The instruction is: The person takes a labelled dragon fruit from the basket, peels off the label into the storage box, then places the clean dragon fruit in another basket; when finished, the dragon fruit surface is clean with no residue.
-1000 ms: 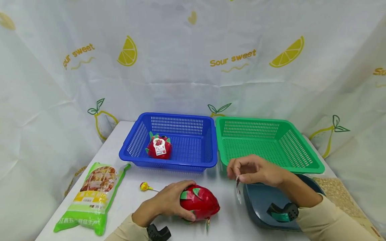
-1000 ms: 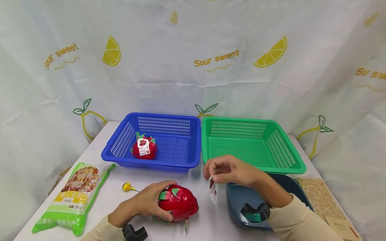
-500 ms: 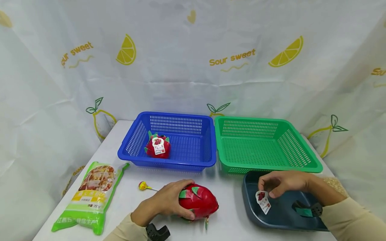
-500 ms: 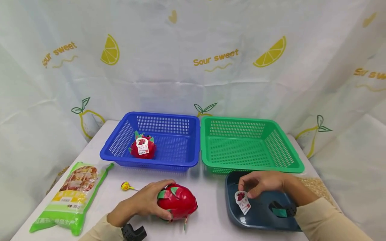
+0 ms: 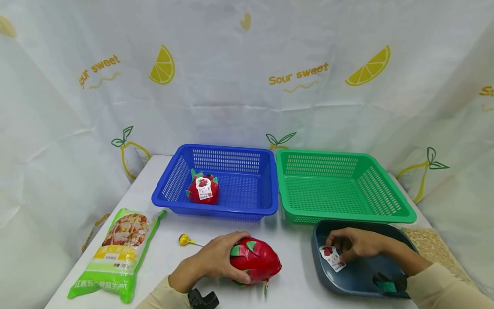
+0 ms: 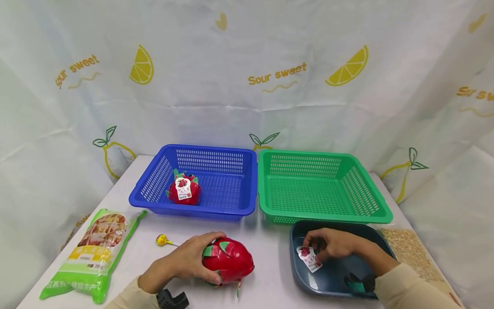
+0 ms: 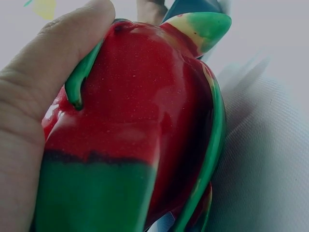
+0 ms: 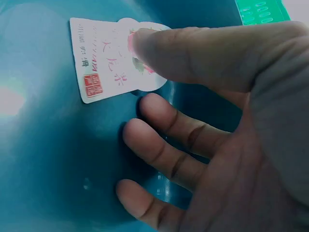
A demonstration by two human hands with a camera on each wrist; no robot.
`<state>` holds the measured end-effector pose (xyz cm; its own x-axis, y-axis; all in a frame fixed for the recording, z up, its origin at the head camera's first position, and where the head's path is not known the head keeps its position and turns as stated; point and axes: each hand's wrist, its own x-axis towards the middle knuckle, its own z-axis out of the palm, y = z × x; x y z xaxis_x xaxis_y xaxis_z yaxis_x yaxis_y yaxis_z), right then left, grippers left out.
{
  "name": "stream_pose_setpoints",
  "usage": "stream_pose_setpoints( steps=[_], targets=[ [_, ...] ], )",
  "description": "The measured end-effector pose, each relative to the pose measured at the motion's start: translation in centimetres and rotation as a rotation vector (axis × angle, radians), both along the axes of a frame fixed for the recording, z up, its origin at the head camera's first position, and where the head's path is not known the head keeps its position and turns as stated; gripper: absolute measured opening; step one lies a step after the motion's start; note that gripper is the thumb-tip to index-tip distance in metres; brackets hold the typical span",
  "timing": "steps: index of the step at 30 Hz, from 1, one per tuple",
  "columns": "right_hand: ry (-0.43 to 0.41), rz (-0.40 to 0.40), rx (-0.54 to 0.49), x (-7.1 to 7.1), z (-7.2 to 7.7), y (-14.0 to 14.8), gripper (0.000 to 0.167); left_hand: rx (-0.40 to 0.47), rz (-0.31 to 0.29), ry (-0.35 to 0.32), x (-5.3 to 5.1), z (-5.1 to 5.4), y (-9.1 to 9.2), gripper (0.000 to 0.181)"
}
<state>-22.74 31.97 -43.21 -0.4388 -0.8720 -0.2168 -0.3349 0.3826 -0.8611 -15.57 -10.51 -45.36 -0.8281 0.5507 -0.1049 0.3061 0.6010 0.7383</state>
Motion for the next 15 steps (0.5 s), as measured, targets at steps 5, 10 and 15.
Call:
stream_pose_setpoints(
  steps=[5, 10, 15],
  targets=[
    [0.053, -0.034, 0.004, 0.45, -0.17, 0.03, 0.033, 0.003, 0.003, -0.009, 0.05, 0.09, 0.03, 0.090],
    [0.095, -0.060, 0.008, 0.76, -0.32, -0.14, 0.035, 0.006, 0.007, -0.010, 0.10, 0.16, 0.05, 0.090],
    [0.123, -0.108, 0.043, 1.10, -0.26, -0.17, 0.044, 0.013, 0.010, -0.019, 0.07, 0.09, 0.13, 0.090]
  ],
)
